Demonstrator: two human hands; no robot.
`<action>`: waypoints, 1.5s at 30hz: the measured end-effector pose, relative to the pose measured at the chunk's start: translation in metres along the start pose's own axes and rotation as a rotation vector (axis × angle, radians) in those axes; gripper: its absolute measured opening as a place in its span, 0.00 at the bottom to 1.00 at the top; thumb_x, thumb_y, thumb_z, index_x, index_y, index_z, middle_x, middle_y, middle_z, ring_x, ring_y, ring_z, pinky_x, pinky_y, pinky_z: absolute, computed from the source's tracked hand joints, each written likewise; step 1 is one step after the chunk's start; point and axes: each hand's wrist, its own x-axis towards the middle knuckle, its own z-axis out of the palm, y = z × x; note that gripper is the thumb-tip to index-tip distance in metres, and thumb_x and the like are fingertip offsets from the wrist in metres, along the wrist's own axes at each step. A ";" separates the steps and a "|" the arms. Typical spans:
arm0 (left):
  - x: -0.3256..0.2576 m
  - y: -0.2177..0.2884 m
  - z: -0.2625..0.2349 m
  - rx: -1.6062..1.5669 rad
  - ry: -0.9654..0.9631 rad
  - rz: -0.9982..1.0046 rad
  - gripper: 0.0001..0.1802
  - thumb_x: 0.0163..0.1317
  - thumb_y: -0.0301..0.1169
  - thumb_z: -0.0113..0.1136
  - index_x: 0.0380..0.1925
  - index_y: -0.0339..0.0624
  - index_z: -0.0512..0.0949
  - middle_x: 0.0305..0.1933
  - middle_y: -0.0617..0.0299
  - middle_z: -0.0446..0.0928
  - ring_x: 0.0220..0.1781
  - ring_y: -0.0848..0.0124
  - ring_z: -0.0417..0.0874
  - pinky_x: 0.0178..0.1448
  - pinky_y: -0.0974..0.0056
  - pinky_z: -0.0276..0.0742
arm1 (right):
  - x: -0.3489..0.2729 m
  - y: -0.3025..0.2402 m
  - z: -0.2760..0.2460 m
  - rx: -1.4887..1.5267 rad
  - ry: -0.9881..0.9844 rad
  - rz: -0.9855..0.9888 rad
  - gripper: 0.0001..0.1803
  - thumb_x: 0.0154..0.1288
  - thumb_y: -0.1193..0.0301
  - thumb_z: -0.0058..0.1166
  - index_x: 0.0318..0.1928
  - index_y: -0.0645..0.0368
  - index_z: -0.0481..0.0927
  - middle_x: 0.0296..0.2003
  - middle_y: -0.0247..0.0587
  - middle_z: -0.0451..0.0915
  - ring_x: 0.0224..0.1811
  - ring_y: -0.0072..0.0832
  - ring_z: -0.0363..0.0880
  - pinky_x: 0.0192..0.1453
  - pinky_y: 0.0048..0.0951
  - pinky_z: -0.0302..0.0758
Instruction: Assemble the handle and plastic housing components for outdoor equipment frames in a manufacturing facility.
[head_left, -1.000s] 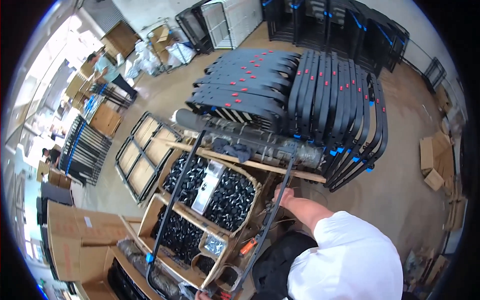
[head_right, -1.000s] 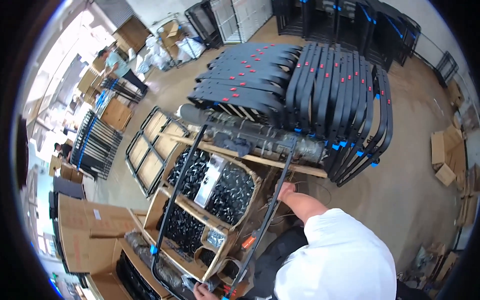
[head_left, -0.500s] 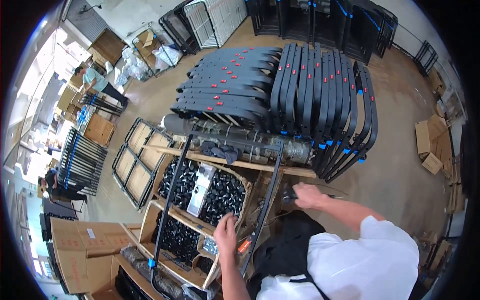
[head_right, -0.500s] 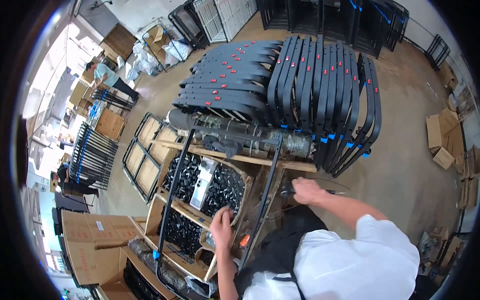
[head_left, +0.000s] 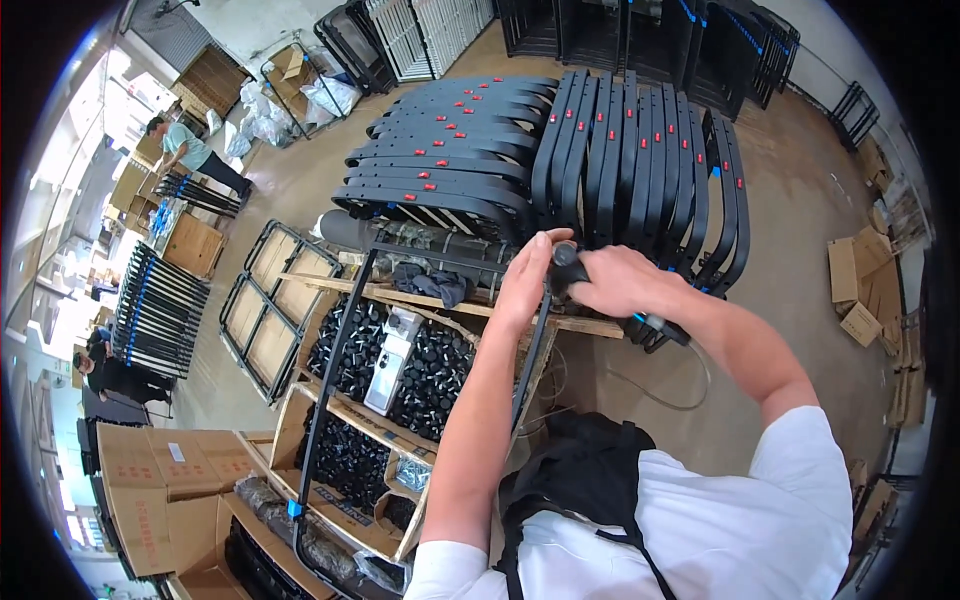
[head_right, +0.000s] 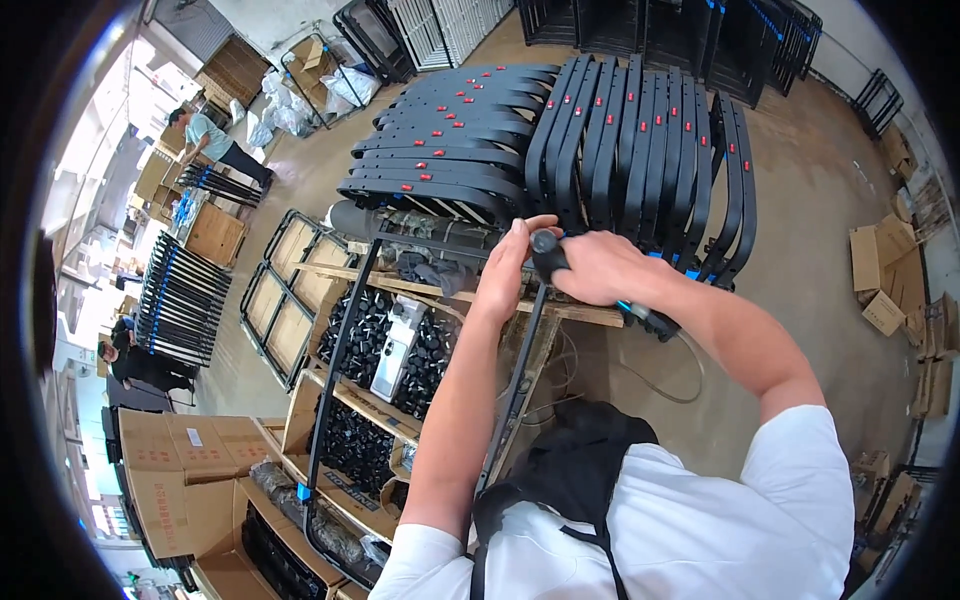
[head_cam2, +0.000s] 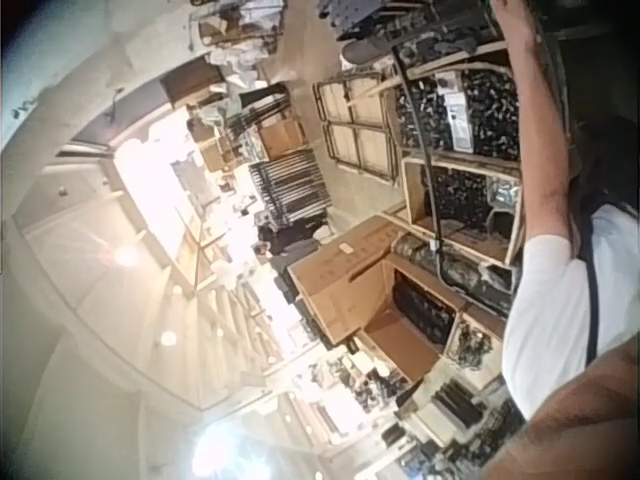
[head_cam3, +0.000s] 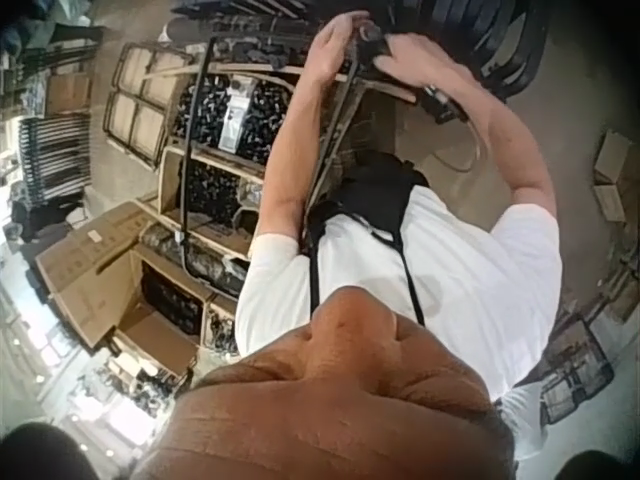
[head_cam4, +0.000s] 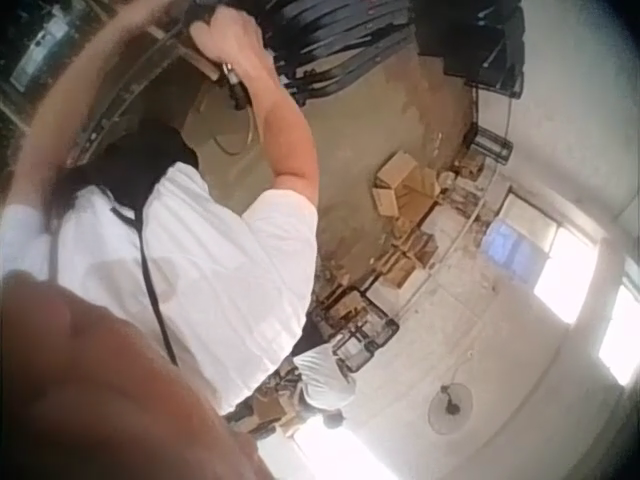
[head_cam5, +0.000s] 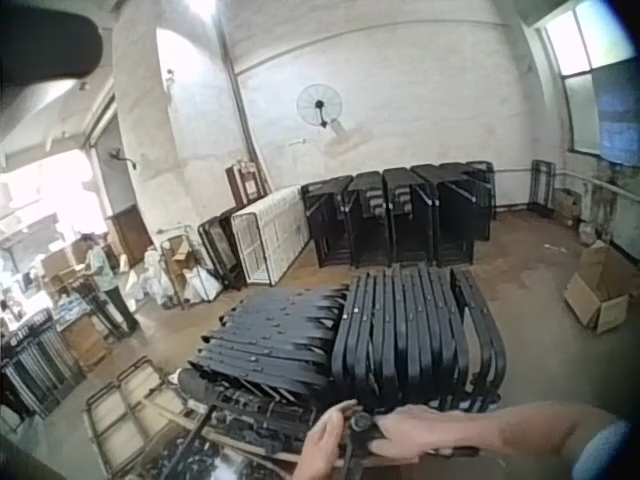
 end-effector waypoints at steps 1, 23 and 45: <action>0.005 -0.002 0.000 0.001 0.003 -0.002 0.24 0.84 0.46 0.51 0.60 0.37 0.82 0.57 0.58 0.84 0.62 0.71 0.80 0.70 0.63 0.71 | 0.012 -0.001 -0.001 0.001 -0.003 -0.003 0.24 0.64 0.57 0.56 0.43 0.68 0.84 0.34 0.63 0.86 0.41 0.58 0.88 0.49 0.53 0.83; 0.025 -0.043 0.001 -0.116 0.193 -0.043 0.17 0.79 0.41 0.60 0.50 0.37 0.83 0.47 0.65 0.83 0.50 0.77 0.78 0.58 0.67 0.75 | 0.056 0.013 0.009 -0.042 -0.075 0.003 0.23 0.65 0.60 0.52 0.33 0.74 0.85 0.35 0.65 0.87 0.42 0.57 0.88 0.52 0.53 0.83; 0.031 -0.030 -0.014 -0.122 0.083 -0.062 0.19 0.77 0.46 0.63 0.45 0.40 0.85 0.41 0.68 0.82 0.46 0.77 0.77 0.54 0.66 0.74 | 0.070 -0.006 0.010 0.185 -0.177 0.227 0.12 0.48 0.68 0.62 0.24 0.69 0.82 0.23 0.45 0.82 0.26 0.33 0.80 0.33 0.38 0.75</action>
